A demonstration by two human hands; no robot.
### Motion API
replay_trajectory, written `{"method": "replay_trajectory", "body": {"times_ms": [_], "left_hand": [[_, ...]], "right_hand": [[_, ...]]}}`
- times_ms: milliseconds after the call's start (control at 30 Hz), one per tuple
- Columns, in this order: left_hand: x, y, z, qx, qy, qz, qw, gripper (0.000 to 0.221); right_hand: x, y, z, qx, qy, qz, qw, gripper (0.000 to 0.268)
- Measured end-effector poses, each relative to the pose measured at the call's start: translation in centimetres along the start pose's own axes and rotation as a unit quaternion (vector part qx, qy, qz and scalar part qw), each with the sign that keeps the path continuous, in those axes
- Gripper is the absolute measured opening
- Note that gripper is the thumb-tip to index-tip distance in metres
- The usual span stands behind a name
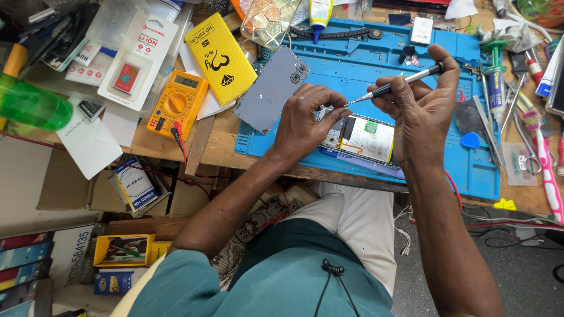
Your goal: The person uses a screwdriver to manipulate internal components of a disassembled smartphone on a blue work mat. They connect a charging cable to the device, observe the screen display, and continue adjusting the internal parts with the tool.
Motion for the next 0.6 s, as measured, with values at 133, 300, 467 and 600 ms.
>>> {"method": "replay_trajectory", "body": {"times_ms": [133,300,467,600], "left_hand": [[0.0,-0.1,-0.2,-0.007,0.008,0.002,1.0,0.008],[0.1,0.0,-0.3,-0.015,0.02,0.015,1.0,0.008],[0.5,0.5,-0.4,-0.042,0.048,0.041,0.997,0.011],[0.6,0.8,-0.7,-0.054,0.07,0.06,0.994,0.011]], "right_hand": [[-0.2,0.0,-0.1,0.001,-0.002,0.001,1.0,0.067],[-1.0,-1.1,-0.8,0.058,0.021,-0.015,0.998,0.069],[-2.2,-2.0,-1.9,0.111,-0.094,-0.371,0.917,0.011],[-4.4,-1.6,-3.3,0.144,-0.133,-0.497,0.846,0.013]]}}
Point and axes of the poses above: each hand's wrist, its own z-axis towards the middle knuckle, its own x-axis out of the back of the hand, y = z × x, the point moved 3 cm from there along z, towards the middle knuckle, and after that the axes turned 15 degrees about z, right-handed, at the moved point
